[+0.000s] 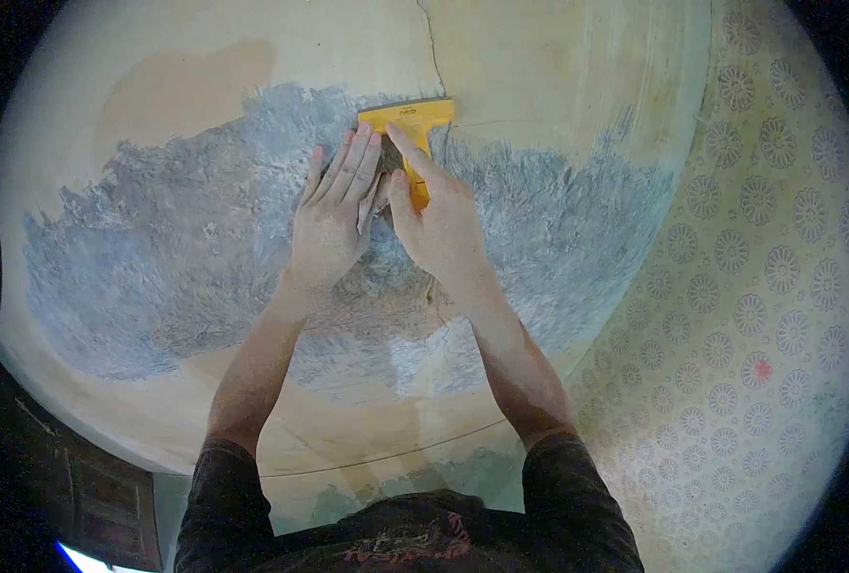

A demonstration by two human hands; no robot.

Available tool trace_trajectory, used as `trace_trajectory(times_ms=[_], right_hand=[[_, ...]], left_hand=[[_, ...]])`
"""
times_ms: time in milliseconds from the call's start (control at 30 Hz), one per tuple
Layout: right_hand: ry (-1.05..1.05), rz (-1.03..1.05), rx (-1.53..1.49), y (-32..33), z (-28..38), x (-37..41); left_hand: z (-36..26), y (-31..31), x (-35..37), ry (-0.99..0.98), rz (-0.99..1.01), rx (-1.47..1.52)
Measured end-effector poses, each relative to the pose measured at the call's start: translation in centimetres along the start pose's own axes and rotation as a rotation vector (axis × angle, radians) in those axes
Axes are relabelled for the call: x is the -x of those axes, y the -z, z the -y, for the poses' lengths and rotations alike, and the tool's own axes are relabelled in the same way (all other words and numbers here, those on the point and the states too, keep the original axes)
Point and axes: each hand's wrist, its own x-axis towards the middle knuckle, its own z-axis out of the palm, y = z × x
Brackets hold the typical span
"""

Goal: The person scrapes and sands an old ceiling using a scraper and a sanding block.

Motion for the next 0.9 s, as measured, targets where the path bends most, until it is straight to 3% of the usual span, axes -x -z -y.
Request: trace_trajectory(times_ms=[600, 900], right_hand=[[0.064, -0.127, 0.158, -0.4, -0.2, -0.3], [0.023, -0.083, 0.243, -0.8, 1.2, -1.3]], left_hand=[[-0.1, 0.4, -0.3, 0.023, -0.031, 0.076], [-0.4, 0.8, -1.5, 0.036, -0.094, -0.071]])
